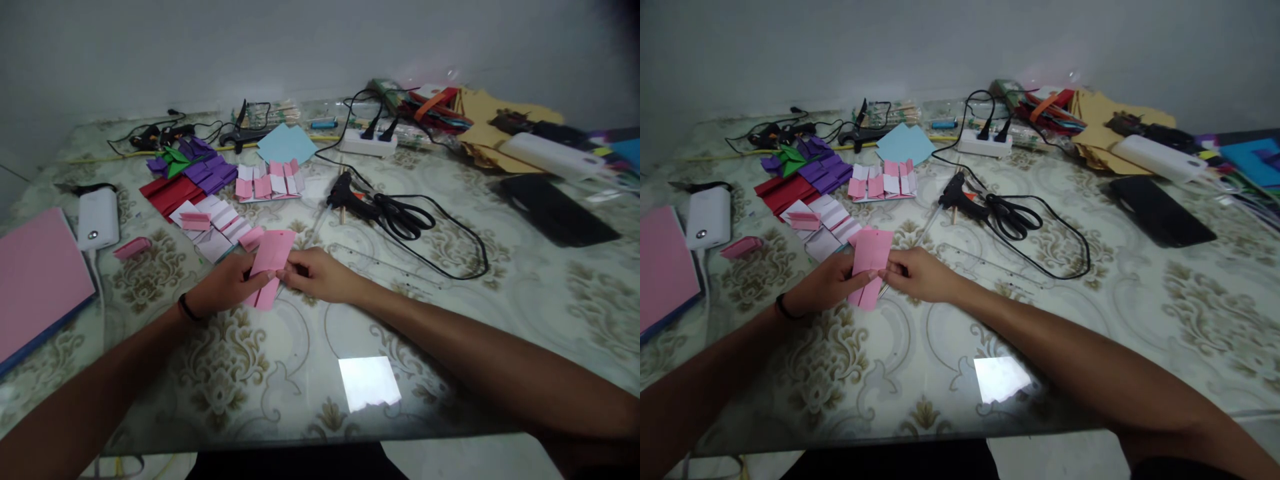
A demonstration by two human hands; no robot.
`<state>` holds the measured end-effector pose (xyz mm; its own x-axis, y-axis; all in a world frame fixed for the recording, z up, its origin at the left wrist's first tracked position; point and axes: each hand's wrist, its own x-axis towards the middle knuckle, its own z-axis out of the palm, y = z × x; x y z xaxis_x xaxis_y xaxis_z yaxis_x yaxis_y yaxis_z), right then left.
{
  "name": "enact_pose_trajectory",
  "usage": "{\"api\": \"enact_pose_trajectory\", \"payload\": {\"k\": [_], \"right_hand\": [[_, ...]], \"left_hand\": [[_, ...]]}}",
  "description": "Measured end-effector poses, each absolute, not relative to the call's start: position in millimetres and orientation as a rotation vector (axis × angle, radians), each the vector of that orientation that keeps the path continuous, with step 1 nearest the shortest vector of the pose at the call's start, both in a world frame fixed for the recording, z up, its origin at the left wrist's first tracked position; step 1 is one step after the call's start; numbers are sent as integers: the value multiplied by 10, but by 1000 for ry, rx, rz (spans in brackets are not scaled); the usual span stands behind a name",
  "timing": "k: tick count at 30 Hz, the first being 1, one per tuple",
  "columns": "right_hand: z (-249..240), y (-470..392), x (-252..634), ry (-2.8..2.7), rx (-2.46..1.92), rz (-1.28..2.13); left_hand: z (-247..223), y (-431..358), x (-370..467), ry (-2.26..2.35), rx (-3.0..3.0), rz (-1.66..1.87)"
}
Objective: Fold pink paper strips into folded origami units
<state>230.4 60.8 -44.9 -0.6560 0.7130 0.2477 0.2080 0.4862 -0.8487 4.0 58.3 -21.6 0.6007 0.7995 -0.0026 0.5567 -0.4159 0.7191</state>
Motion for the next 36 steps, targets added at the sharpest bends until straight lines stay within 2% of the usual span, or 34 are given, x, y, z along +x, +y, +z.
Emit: {"api": "enact_pose_trajectory", "payload": {"k": [36], "right_hand": [[-422,603,2307,-2166,-754,1104]], "left_hand": [[-202,584,53,1072,2130,449]]}}
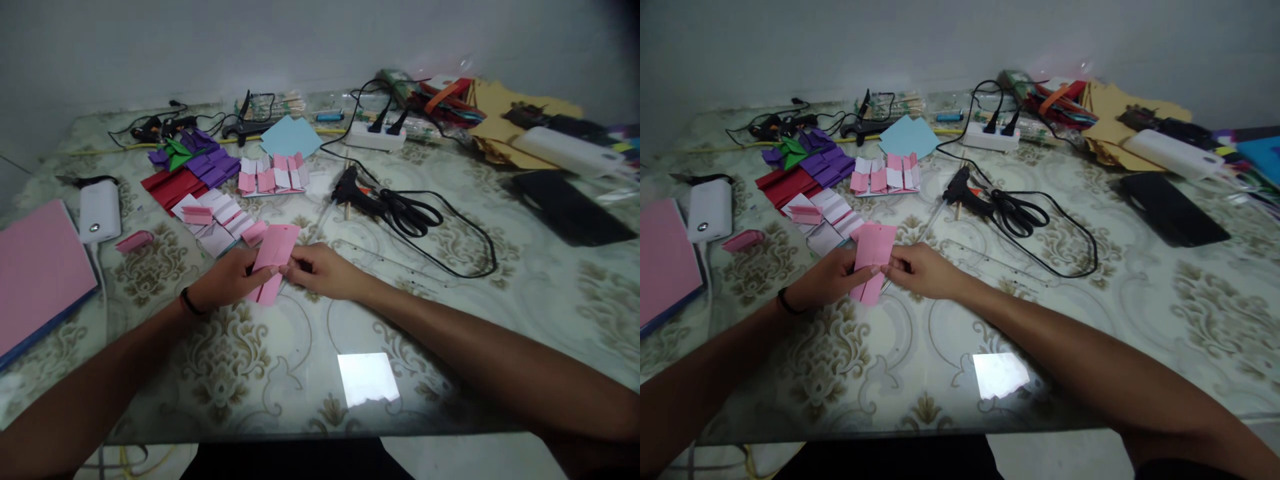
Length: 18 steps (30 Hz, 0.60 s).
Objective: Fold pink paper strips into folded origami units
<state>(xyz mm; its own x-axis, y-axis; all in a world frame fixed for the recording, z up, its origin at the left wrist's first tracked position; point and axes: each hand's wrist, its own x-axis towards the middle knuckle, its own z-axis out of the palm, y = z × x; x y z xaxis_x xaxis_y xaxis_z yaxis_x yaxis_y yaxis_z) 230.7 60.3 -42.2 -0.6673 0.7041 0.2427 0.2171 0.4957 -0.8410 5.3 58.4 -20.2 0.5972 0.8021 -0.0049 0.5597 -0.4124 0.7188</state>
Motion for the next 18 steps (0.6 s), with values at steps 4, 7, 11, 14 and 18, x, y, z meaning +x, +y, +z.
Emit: {"api": "enact_pose_trajectory", "payload": {"k": [4,7,11,14,18], "right_hand": [[-435,603,2307,-2171,-754,1105],[-442,602,2306,-2159,-761,1110],[-435,603,2300,-2139,-760,1119],[-432,605,2297,-2135,-749,1119],[-446,608,2297,-2133,-744,1110]], "left_hand": [[-205,589,49,1081,2133,436],[-203,589,46,1082,2136,442],[-190,584,48,1081,2144,443],[-179,581,55,1091,2150,436],[-178,582,59,1081,2147,434]]}}
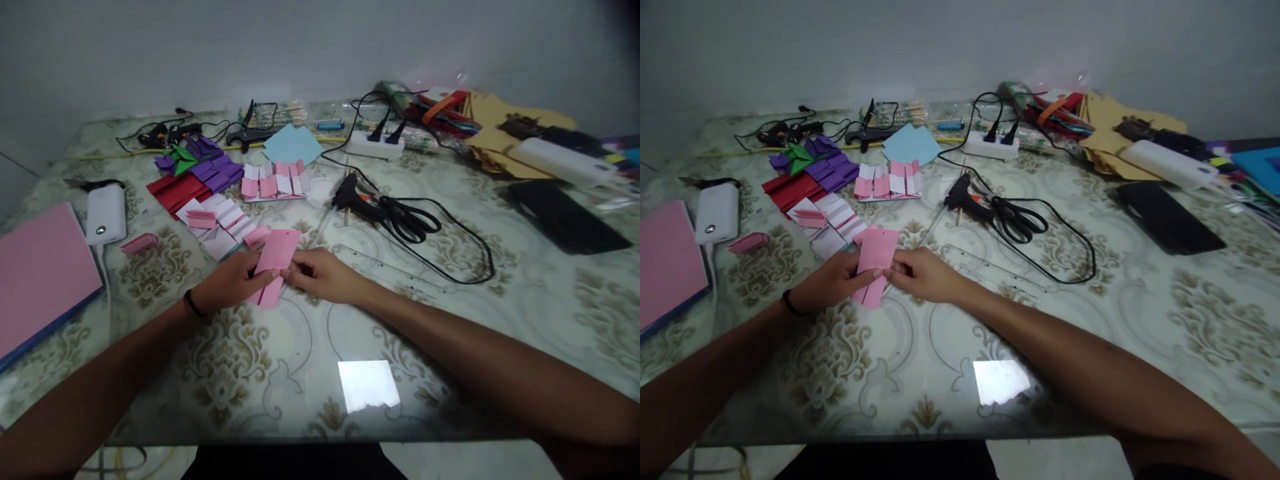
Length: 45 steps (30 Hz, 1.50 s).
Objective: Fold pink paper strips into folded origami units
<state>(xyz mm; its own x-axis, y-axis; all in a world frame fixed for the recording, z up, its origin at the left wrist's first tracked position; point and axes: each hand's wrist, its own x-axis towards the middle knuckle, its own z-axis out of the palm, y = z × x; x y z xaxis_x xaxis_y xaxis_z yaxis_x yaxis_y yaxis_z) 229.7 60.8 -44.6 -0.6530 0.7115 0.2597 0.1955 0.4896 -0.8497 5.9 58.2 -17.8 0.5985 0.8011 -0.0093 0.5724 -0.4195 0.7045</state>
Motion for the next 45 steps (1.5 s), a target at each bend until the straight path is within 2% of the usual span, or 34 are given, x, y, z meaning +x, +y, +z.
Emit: {"api": "enact_pose_trajectory", "payload": {"k": [45], "right_hand": [[-458,610,2301,-2137,-727,1110]], "left_hand": [[-197,582,51,1065,2148,441]]}}
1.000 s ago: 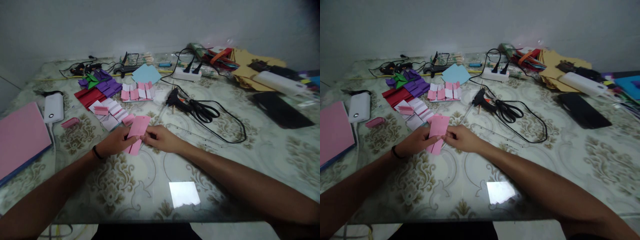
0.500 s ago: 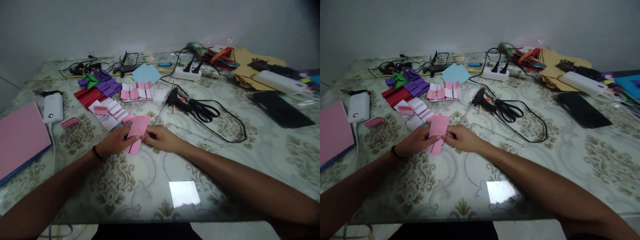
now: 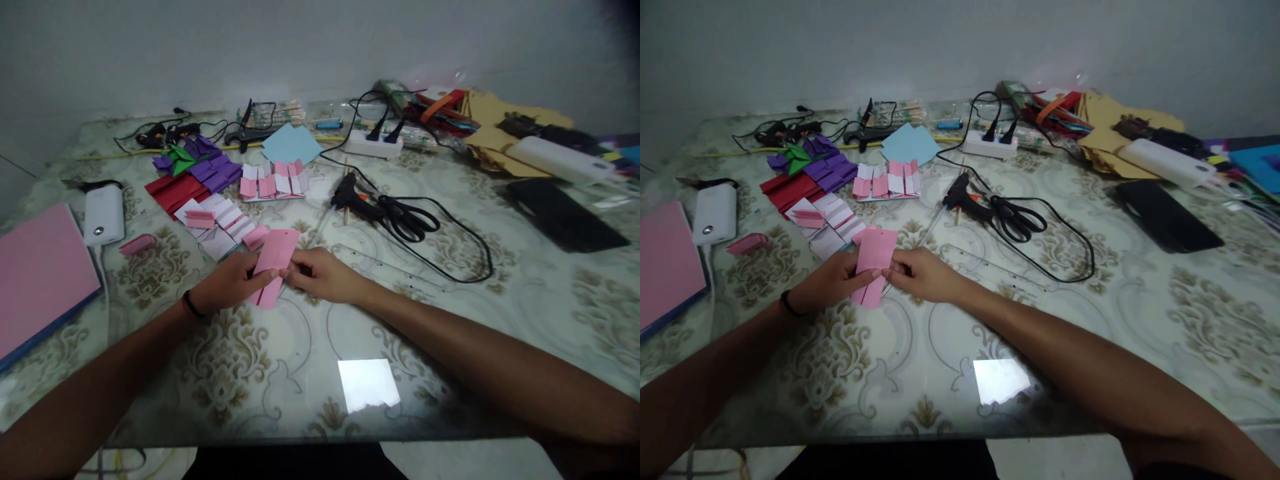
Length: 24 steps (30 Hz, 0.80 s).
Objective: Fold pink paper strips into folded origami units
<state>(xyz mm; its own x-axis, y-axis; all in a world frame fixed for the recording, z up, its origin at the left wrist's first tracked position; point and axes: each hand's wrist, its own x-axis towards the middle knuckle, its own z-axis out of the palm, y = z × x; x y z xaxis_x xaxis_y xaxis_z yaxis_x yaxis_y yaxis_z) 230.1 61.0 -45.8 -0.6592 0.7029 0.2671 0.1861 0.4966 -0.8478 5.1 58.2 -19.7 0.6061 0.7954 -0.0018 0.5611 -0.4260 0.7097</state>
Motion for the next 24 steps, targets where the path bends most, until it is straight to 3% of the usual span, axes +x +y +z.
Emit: {"api": "enact_pose_trajectory", "payload": {"k": [24], "right_hand": [[-447,609,2316,-2158,-755,1110]], "left_hand": [[-177,579,66,1094,2148,418]]}}
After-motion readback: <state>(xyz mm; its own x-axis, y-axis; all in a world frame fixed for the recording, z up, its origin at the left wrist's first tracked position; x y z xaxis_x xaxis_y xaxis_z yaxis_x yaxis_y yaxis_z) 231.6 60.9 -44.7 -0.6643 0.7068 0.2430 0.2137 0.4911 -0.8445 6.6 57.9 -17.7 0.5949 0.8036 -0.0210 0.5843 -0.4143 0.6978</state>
